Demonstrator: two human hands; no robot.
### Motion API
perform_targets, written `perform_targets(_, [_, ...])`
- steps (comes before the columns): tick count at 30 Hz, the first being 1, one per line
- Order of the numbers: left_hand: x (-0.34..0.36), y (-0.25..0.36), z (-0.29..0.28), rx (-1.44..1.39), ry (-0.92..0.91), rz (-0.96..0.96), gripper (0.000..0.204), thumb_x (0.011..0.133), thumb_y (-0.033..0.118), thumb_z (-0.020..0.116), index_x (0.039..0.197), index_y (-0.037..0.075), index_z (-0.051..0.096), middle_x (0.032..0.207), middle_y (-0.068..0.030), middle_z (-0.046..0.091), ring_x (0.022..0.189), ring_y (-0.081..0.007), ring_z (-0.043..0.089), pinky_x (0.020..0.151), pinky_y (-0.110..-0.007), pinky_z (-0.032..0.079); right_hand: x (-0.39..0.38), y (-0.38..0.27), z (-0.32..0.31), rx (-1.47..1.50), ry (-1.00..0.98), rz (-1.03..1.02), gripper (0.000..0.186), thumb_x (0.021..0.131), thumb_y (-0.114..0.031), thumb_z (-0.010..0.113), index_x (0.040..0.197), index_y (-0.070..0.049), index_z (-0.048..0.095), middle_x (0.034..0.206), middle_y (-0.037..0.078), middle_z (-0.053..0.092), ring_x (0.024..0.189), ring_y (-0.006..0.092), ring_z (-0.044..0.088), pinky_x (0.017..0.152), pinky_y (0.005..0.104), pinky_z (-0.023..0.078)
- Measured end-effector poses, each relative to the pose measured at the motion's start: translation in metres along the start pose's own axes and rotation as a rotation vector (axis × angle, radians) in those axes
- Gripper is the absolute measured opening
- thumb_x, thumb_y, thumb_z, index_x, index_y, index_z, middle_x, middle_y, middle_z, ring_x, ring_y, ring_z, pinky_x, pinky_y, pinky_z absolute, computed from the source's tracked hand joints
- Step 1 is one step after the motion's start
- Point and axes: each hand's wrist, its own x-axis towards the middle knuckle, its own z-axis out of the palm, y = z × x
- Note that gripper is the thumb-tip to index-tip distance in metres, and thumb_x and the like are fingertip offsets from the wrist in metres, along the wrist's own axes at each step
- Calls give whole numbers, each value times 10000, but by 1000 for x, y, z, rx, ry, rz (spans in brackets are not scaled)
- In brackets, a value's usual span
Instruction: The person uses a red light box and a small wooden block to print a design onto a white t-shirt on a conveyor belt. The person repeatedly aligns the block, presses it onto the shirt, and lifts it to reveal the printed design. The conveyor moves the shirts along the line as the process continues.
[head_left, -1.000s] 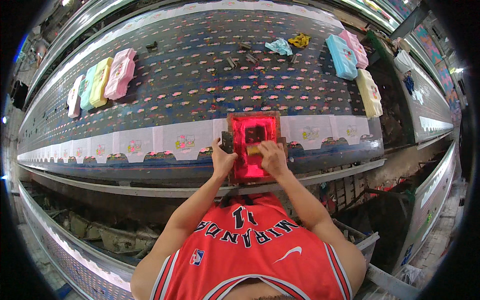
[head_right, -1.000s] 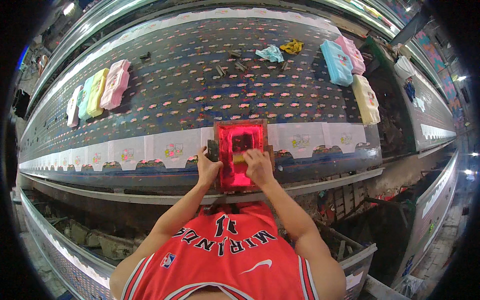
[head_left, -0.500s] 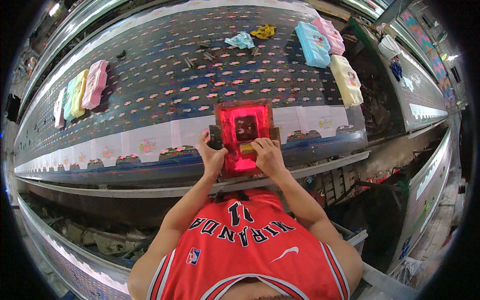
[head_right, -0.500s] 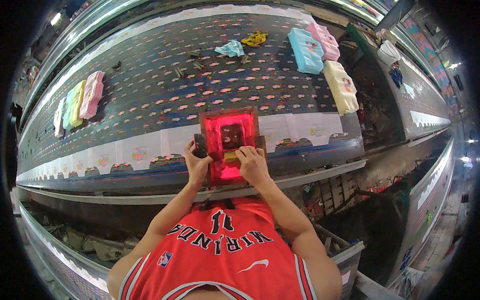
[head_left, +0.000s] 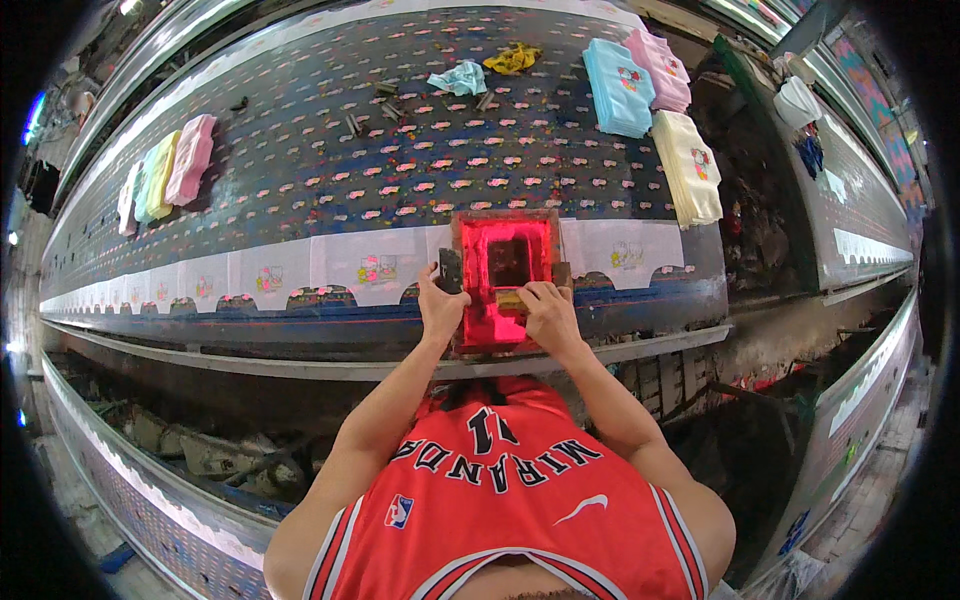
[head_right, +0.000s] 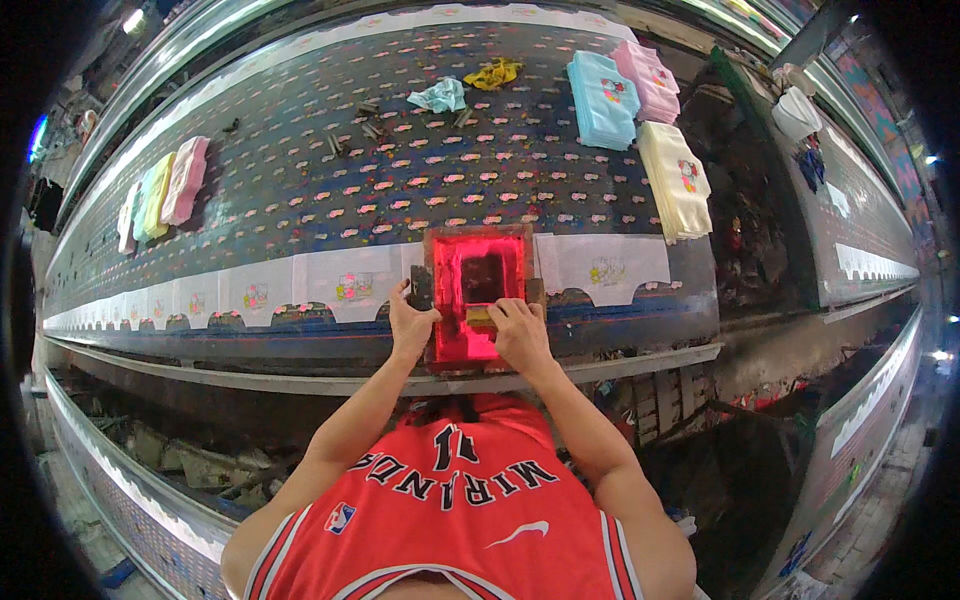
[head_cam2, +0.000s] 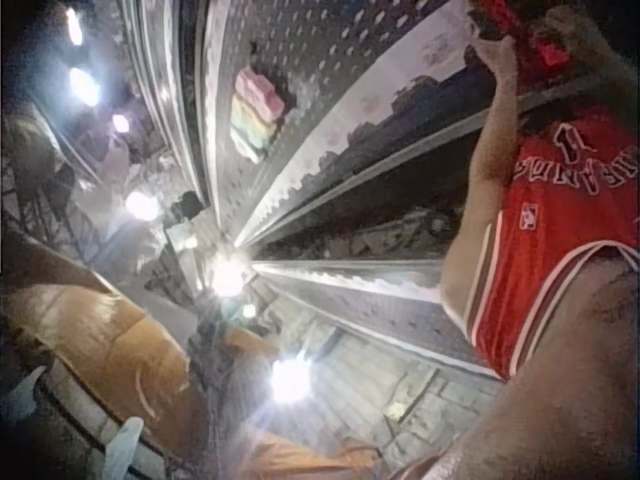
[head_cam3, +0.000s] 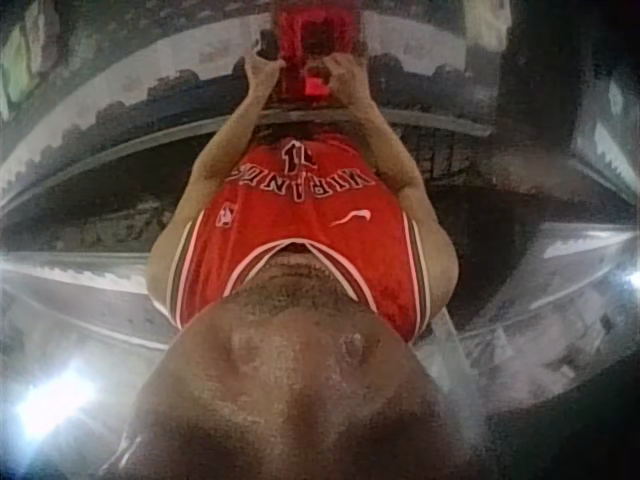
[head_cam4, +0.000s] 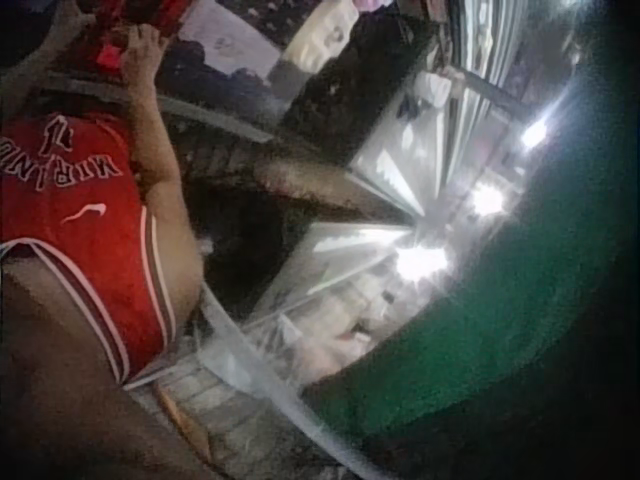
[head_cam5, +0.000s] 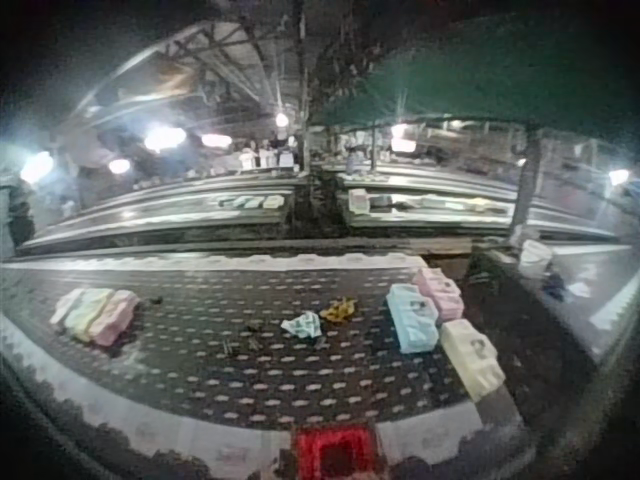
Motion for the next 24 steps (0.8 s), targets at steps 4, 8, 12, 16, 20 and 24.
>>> perform_targets(4, [-4,17,-1,64,-3,-27,829,660,22,811,1409,-31,458,1076,-181,730,959,-264,715,904,-375,561,0,0,-1,19,-10,13,324,844,-85,640,1154,-73,732,1159,65,696,1132,259,658,939,453,463])
perform_targets(8, [-5,16,0,107,8,5,772,683,39,799,1381,-29,476,1043,-169,737,942,-277,726,914,-372,561,-1,0,-4,22,-16,20,318,845,-78,634,1149,-72,728,1170,68,691,1140,259,653,941,447,464])
perform_targets(12, [-3,14,2,133,0,-9,754,691,51,796,1371,-28,480,1042,-180,737,949,-293,732,916,-378,561,-2,-1,-6,19,2,15,320,851,-73,626,1155,-74,726,1178,69,688,1144,257,648,933,439,464])
perform_targets(16, [-1,11,1,124,-39,-35,745,691,57,802,1359,-30,482,1064,-202,727,960,-316,728,918,-391,561,-3,-3,-6,19,0,31,325,855,-73,622,1164,-75,723,1180,70,689,1148,257,646,948,438,462])
perform_targets(20, [3,1,1,134,-38,-5,768,681,57,818,1361,-31,472,1107,-220,714,978,-332,722,921,-400,560,-3,-5,-4,22,4,40,338,847,-66,620,1170,-74,721,1191,71,691,1159,259,643,960,439,458])
perform_targets(24, [4,2,0,143,-46,23,785,670,56,830,1359,-32,464,1141,-236,705,1013,-346,717,942,-404,554,-5,-6,-1,34,10,64,402,791,-23,645,1182,-74,718,1189,77,689,1171,283,641,987,443,449])
